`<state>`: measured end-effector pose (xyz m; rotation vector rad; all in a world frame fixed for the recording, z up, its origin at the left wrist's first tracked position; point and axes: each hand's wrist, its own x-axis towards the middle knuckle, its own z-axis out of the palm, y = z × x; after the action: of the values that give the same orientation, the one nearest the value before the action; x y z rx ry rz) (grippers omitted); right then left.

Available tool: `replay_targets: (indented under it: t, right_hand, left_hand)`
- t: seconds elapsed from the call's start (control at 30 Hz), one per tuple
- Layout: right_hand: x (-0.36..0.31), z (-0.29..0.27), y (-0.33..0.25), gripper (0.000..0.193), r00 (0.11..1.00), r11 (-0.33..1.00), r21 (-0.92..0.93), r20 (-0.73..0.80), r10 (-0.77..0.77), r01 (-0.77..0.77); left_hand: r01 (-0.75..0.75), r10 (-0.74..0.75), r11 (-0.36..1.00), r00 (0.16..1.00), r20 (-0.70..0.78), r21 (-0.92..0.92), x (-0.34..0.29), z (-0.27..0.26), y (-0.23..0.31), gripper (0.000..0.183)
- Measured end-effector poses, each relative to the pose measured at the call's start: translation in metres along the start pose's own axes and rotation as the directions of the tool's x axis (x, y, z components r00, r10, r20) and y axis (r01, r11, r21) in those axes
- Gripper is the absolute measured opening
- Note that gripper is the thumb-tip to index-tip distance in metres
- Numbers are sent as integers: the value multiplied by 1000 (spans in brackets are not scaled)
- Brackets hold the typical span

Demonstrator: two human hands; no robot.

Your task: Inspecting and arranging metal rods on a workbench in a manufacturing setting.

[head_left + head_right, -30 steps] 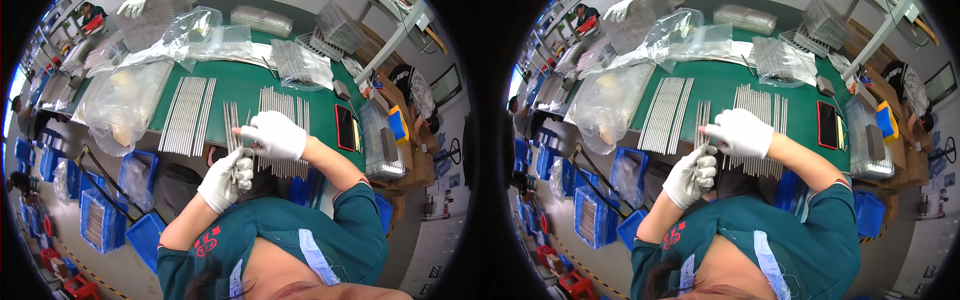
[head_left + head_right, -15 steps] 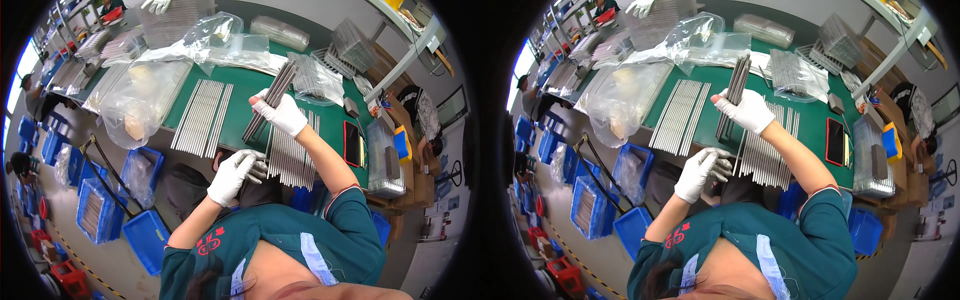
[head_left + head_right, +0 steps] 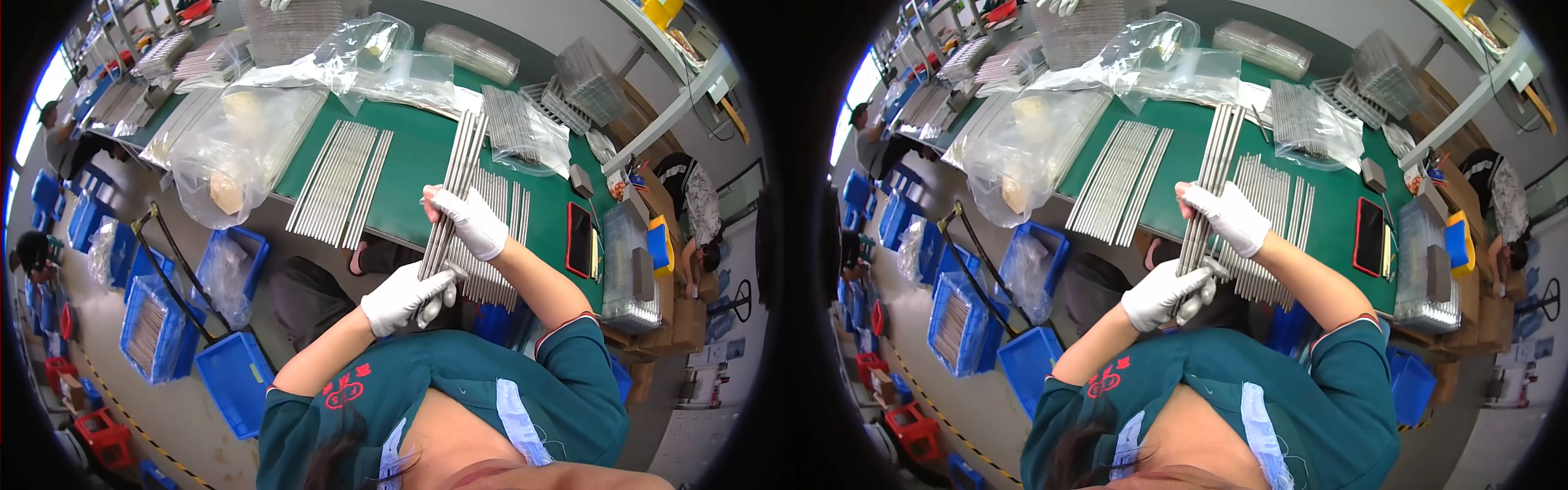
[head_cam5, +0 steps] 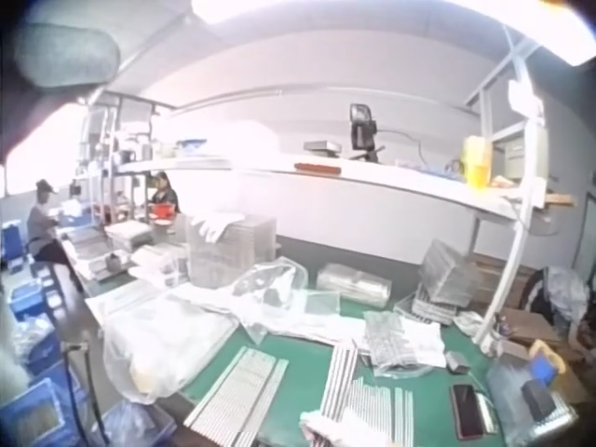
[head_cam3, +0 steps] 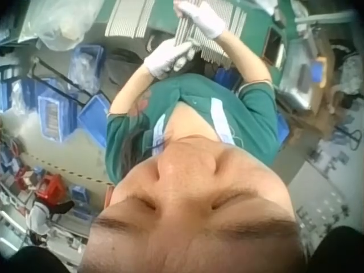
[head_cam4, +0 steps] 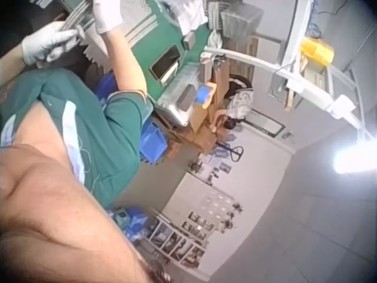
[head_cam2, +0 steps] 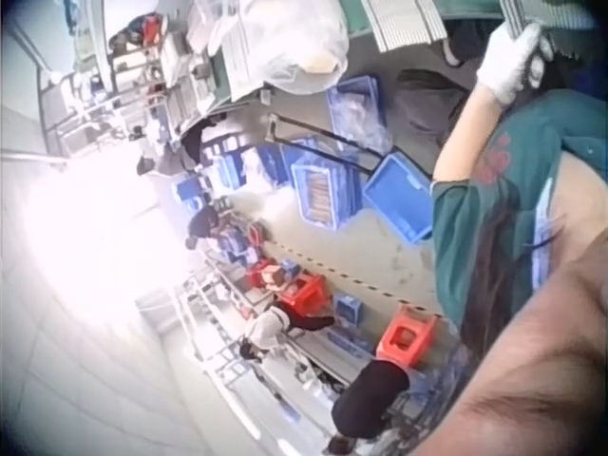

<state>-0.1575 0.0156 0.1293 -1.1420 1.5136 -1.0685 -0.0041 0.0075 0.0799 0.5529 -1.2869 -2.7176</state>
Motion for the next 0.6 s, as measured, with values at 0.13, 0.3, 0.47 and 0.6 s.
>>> replay_targets:
  t: [0.13,0.3,0.47,0.6]
  right_hand:
    - [0,-18,12,61,991,958,-284,132,-7,45]
    - [4,-60,34,36,991,952,281,-16,129,-120]
    - [-3,-77,39,17,945,855,403,156,288,-327]
    - [-17,-75,35,29,918,928,187,300,259,-322]
  left_hand:
    - [-95,125,986,965,-231,134,-4,-14,-5,21]
    - [-175,412,820,840,-352,544,-18,-39,-15,26]
    - [-103,455,777,773,-442,621,-35,-33,-7,26]
    - [-167,505,787,728,-464,595,-39,-36,-14,23]
